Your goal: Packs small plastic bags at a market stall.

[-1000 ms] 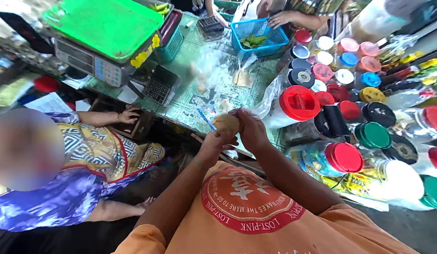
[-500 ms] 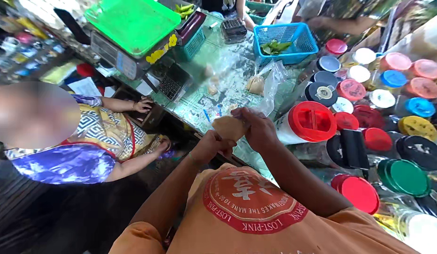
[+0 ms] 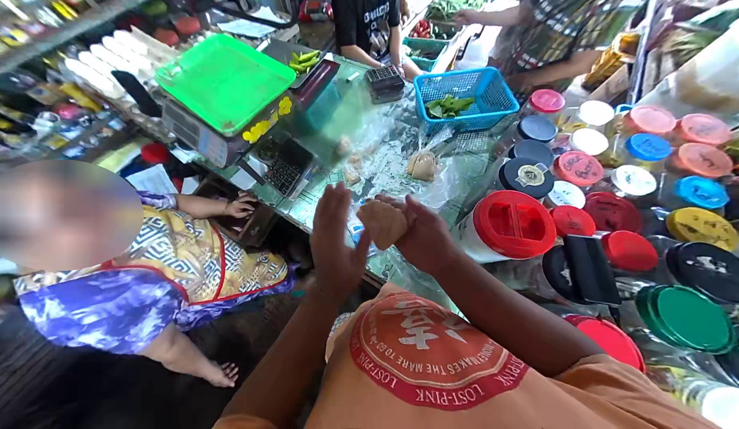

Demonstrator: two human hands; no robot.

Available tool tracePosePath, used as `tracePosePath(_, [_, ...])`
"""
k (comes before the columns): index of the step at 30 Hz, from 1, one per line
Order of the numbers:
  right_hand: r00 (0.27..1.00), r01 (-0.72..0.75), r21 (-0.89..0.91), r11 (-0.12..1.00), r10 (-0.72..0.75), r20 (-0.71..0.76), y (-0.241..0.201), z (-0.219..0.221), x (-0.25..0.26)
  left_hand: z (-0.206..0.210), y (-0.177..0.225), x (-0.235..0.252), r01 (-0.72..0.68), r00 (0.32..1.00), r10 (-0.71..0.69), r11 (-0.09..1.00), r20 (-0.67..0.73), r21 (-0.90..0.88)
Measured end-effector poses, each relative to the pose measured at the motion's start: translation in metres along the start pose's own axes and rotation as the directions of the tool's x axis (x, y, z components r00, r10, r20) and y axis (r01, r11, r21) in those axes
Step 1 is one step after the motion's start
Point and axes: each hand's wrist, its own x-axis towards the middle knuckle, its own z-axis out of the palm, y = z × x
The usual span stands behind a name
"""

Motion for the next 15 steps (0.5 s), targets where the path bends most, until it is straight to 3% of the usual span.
tracePosePath(3, [0.993,-0.071,-0.046,0.996,0.075,0.093,-0.001,0.011,-0.004,0.031,0.000,-0.007,-0.225,0.952,0.215,0.974,0.216,0.025])
tracePosePath(5, [0.983,-0.118,-0.017,0.993,0.120,0.142,-0.002,0.011,-0.003,0.032,-0.002,-0.003,-0.185,0.950,0.189,0.982,0.247,-0.038])
tracePosePath(7, [0.979,-0.104,0.019,0.994,0.099,0.179,-0.011,0.015,0.000,0.018,0.002,0.010,-0.176,0.969,0.177,0.984,0.170,-0.022])
tracePosePath(10, [0.985,-0.102,-0.019,0.995,0.104,0.139,0.001,0.016,0.000,0.031,-0.012,0.006,-0.112,0.964,0.128,0.990,0.231,-0.079])
tracePosePath(12, [0.982,-0.134,0.038,0.990,0.127,0.140,0.003,0.010,0.004,0.018,-0.012,0.011,-0.025,0.980,0.055,0.988,0.190,-0.154])
tracePosePath(13, [0.985,-0.119,0.061,0.991,0.110,0.135,0.000,0.011,0.005,0.009,-0.011,0.018,-0.035,0.989,0.054,0.990,0.135,-0.140])
tracePosePath(15, [0.992,-0.086,0.083,0.993,0.077,0.103,0.005,0.019,0.000,0.008,-0.019,0.018,-0.027,0.983,0.047,0.994,0.178,-0.109])
